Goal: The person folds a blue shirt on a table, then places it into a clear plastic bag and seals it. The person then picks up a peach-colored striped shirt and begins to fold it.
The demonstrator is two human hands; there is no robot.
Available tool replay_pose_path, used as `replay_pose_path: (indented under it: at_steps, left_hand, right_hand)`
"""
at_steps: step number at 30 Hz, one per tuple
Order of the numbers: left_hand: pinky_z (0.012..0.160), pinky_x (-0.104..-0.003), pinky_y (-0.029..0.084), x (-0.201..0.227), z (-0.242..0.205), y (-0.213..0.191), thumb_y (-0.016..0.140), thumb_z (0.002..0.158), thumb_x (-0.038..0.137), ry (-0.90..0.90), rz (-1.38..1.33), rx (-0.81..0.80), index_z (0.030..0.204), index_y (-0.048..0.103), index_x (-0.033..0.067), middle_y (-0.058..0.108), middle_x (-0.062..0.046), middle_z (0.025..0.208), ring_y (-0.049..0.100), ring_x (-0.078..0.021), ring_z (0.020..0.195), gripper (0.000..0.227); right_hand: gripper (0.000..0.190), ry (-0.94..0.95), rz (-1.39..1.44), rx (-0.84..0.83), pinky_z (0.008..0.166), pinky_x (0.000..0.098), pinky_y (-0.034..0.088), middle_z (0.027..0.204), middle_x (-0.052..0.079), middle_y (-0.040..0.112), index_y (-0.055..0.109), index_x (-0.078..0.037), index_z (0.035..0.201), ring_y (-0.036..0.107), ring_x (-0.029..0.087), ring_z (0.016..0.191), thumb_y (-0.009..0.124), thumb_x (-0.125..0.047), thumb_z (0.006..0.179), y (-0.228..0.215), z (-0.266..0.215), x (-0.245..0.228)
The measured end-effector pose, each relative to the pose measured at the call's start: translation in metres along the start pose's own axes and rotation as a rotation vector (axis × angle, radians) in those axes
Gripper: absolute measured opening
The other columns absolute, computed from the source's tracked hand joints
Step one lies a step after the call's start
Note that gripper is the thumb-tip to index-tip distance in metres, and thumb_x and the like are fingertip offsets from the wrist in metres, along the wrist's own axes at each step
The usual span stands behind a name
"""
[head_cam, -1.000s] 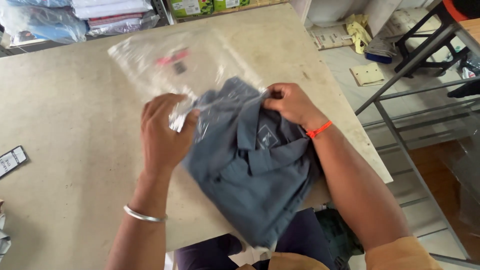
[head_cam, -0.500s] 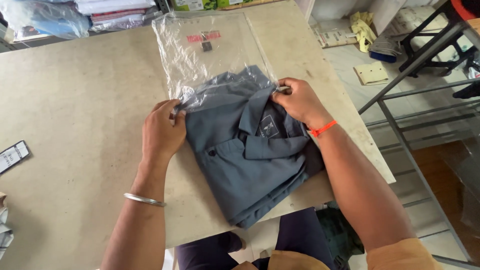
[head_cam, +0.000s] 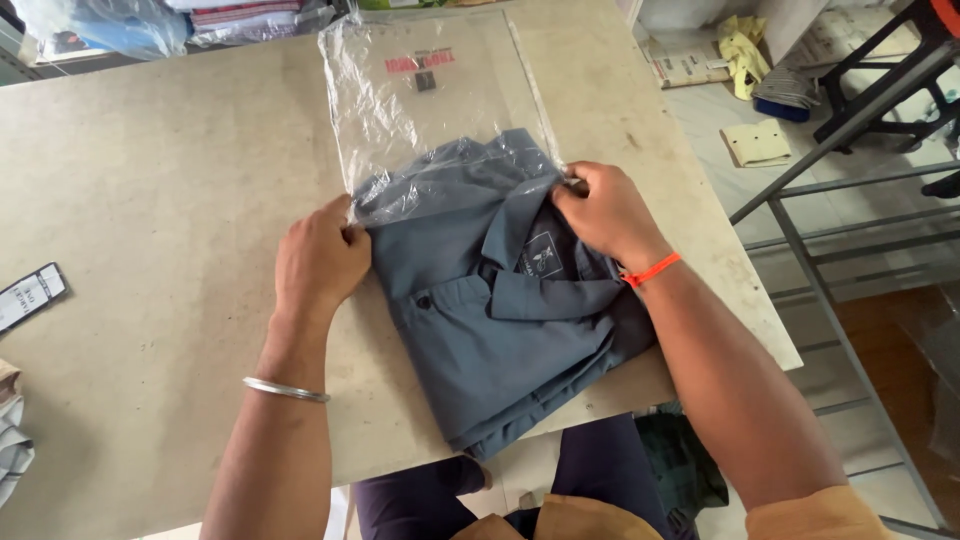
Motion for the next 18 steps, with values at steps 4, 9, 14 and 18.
replay_pose_path:
  at_steps: [4,9,14,18]
  left_hand:
    - [0.082,-0.051,0.052,0.011,-0.001,-0.009,0.059,0.085,0.016,-0.055,-0.034,-0.041,0.124,0.071,0.0122,0.073,-0.019,0.098,0.067,-0.0409,0.096,0.041]
    - [0.075,-0.045,0.053,-0.001,0.003,-0.002,0.063,0.085,0.016,-0.05,-0.1,-0.04,0.131,0.07,0.0121,0.075,-0.015,0.092,0.07,-0.0342,0.087,0.046]
    - [0.062,-0.026,0.048,-0.01,0.008,0.001,0.068,0.085,0.006,-0.161,-0.577,-0.121,0.136,0.069,0.0116,0.07,-0.001,0.079,0.06,-0.0085,0.067,0.051]
    - [0.054,-0.022,0.041,-0.004,0.006,-0.001,0.067,0.086,-0.003,-0.214,-0.784,-0.162,0.137,0.07,0.0067,0.063,0.005,0.079,0.05,-0.0028,0.065,0.052]
  right_hand:
    - [0.057,-0.107,0.23,-0.127,0.082,0.0294,0.054,0.112,0.012,0.073,0.057,0.002,0.14,0.07,0.013,0.096,0.075,-0.022,0.092,-0.017,-0.004,-0.004]
    - [0.082,0.21,0.291,-0.324,0.075,0.035,0.049,0.115,0.017,0.072,0.044,-0.012,0.158,0.062,0.018,0.092,0.074,-0.017,0.082,-0.022,-0.015,-0.029]
    - [0.079,-0.056,0.214,-0.247,0.09,0.0299,0.052,0.13,0.017,0.065,0.04,-0.003,0.158,0.064,0.018,0.106,0.077,-0.021,0.089,-0.008,-0.003,-0.005]
    - [0.09,-0.174,0.237,-0.211,0.088,0.0291,0.054,0.133,0.011,0.061,0.033,-0.001,0.158,0.066,0.015,0.106,0.082,-0.017,0.084,-0.012,-0.007,-0.013]
Point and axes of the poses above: each hand's wrist, its own z-axis towards the middle knuckle, its own y-axis out of the palm, x = y × z, the point moved 3 cm from there along z, towards the middle knuckle
